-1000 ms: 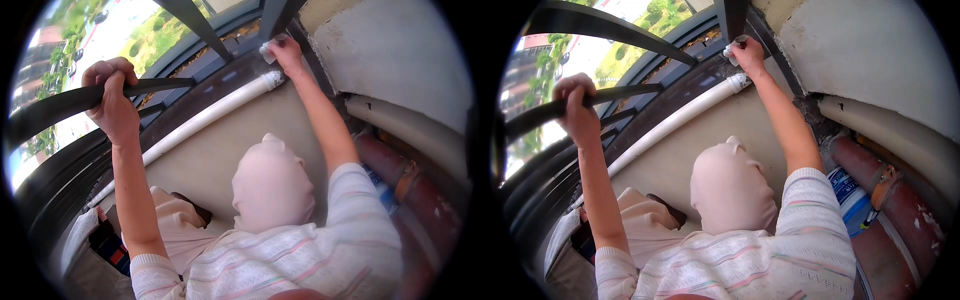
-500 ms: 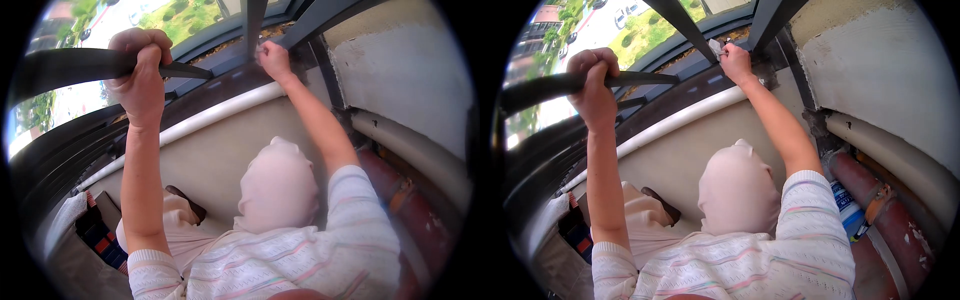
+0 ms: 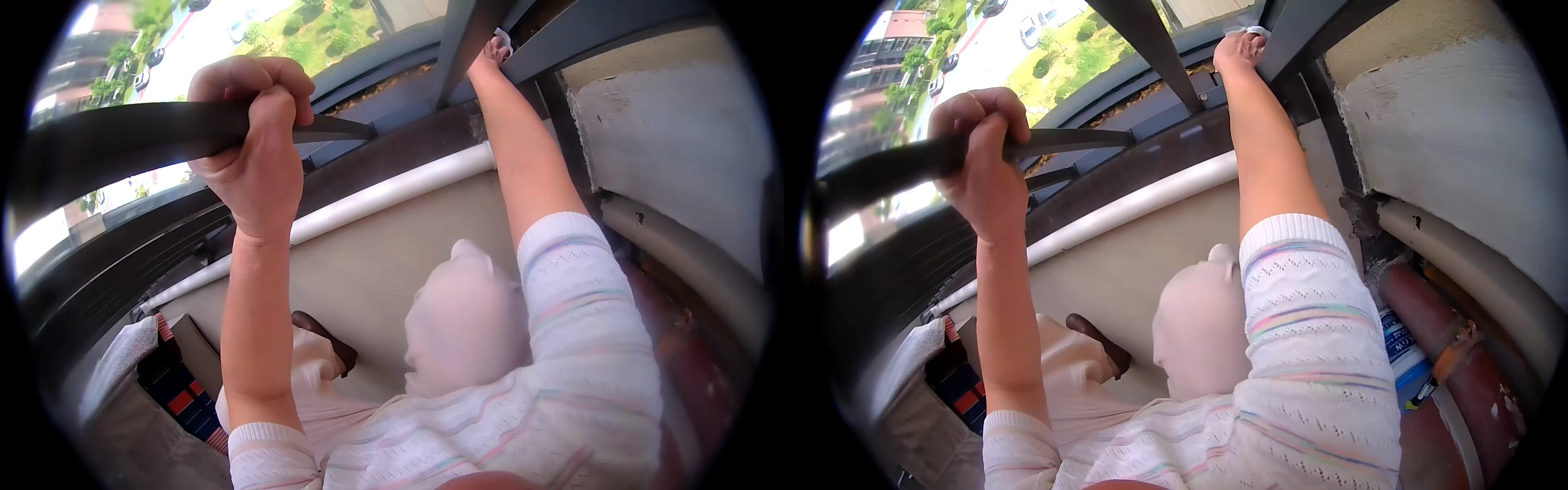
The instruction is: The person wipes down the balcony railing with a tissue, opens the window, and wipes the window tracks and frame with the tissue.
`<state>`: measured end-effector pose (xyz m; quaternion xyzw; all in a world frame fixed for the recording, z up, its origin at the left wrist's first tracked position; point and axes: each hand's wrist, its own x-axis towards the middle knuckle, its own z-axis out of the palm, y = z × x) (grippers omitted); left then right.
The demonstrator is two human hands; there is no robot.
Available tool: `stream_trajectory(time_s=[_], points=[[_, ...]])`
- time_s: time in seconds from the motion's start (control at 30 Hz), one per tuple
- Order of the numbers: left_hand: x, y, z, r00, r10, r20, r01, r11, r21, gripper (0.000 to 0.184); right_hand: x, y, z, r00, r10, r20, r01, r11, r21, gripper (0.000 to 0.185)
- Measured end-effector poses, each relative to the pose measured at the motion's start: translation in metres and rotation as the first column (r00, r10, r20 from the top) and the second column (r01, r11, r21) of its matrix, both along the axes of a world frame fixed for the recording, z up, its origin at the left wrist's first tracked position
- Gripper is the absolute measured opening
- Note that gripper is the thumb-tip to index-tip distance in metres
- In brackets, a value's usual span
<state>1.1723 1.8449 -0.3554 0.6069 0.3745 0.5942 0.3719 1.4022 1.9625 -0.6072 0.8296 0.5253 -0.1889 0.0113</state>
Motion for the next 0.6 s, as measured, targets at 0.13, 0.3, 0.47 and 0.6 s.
stream_trajectory(time_s=[0.13,0.3,0.47,0.6], points=[[0.001,0.0,-0.001,0.999,-0.013,0.046,0.014,1.0,-0.027,0.017,-0.007,0.006,-0.01,0.922,0.326,0.211,-0.303,0.944,-0.134,0.032],[0.003,-0.001,0.001,0.999,0.029,0.02,-0.028,0.999,-0.037,0.016,-0.026,0.004,-0.003,0.8,0.6,0.012,-0.596,0.796,-0.108,0.026],[0.004,0.002,0.001,0.999,0.018,0.029,-0.017,0.999,-0.035,0.016,-0.039,0.009,-0.041,0.721,0.692,-0.037,-0.686,0.72,0.1,0.025],[0.003,-0.001,0.002,0.999,-0.003,0.034,0.005,0.999,-0.052,0.016,-0.018,0.019,-0.044,0.815,0.573,0.08,-0.573,0.819,-0.035,0.03]])
